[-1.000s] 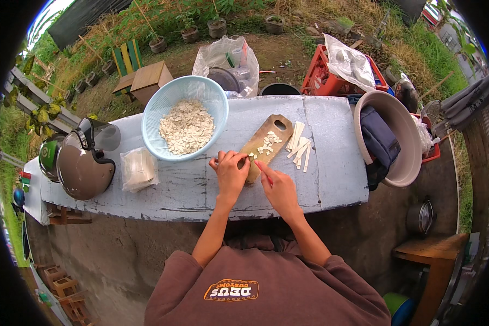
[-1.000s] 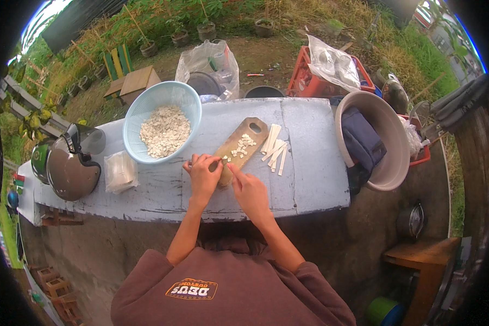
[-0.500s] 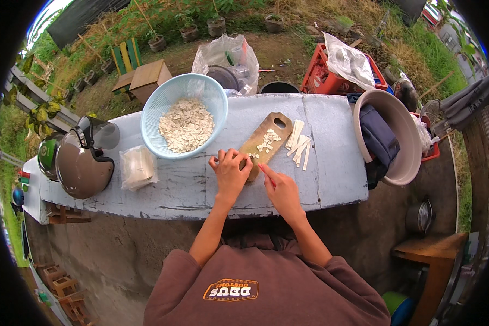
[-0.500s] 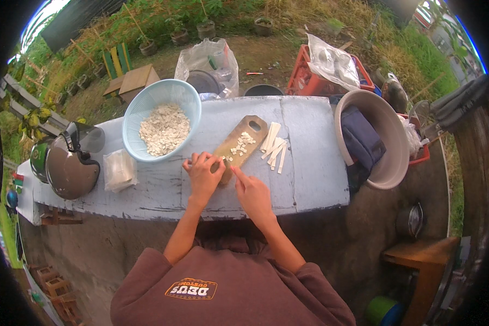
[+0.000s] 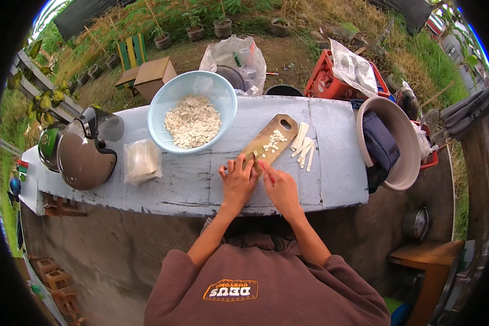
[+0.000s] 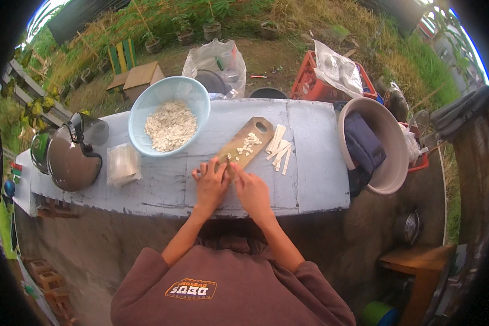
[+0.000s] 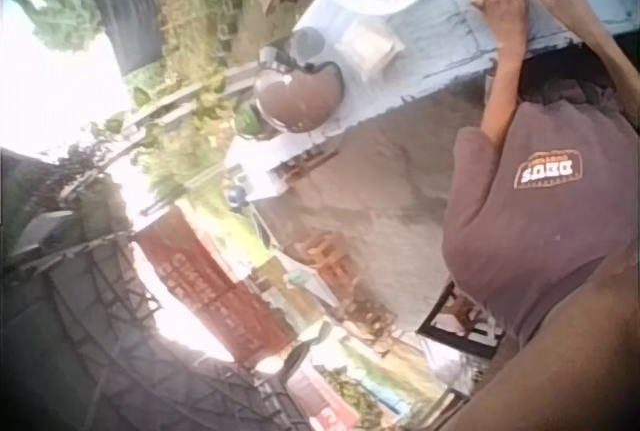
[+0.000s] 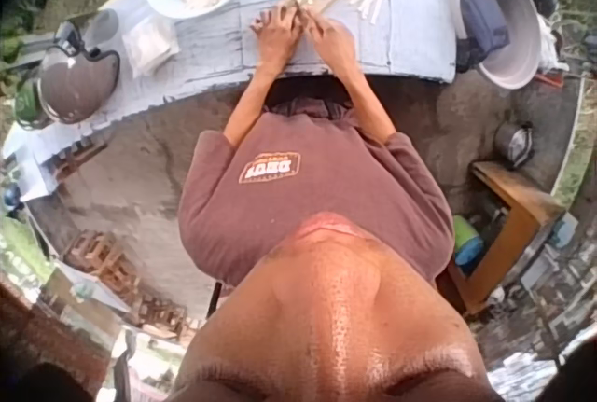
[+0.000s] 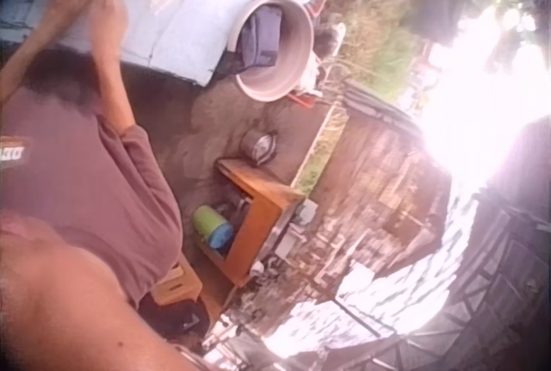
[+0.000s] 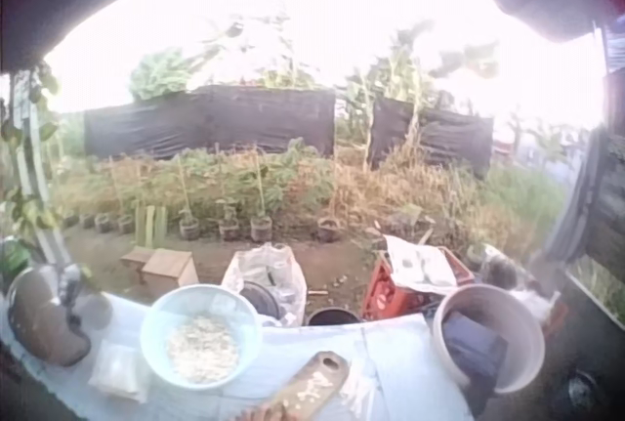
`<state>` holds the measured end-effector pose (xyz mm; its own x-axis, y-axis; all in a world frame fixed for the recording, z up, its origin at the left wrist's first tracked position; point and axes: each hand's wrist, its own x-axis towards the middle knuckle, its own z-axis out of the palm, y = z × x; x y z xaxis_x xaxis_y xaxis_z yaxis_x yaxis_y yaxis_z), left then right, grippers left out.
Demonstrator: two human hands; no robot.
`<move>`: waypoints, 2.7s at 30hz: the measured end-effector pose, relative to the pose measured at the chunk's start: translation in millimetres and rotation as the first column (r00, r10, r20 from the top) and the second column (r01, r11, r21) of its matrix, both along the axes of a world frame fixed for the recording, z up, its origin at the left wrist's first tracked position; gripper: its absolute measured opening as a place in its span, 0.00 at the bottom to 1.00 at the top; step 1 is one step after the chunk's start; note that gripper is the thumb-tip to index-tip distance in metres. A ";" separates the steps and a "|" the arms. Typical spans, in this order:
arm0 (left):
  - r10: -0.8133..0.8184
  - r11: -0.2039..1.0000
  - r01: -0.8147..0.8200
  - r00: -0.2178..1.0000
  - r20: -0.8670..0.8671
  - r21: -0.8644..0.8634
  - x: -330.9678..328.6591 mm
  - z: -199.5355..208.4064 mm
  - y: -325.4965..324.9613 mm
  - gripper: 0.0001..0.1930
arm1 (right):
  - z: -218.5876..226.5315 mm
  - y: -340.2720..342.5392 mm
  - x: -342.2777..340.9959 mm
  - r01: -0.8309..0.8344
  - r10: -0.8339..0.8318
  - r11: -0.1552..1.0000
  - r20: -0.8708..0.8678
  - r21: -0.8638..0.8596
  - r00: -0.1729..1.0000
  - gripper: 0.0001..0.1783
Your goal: The person uses a knife to cut white vegetable sticks on a wooden cutting board, then chops them into small pieces. The chopped pieces accumulate on the board while the person continues cutting additional sticks.
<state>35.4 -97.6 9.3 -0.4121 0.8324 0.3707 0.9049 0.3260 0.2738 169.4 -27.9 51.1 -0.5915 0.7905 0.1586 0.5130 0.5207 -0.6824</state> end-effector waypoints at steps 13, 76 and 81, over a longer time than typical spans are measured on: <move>-0.026 1.000 0.026 1.000 0.015 0.010 5.7 -4.0 0.9 0.23 | -2.0 -4.8 30.9 0.099 -0.100 0.995 -0.093 -0.018 0.991 0.21; -0.226 0.968 0.148 0.866 0.447 0.202 61.4 42.0 117.0 0.07 | -36.8 77.4 87.0 0.486 -0.494 0.816 -0.060 0.314 0.867 0.32; -0.170 0.966 0.042 0.846 0.506 0.254 18.6 40.0 72.1 0.07 | -15.2 63.4 83.5 0.382 -0.368 0.920 -0.134 0.092 0.920 0.31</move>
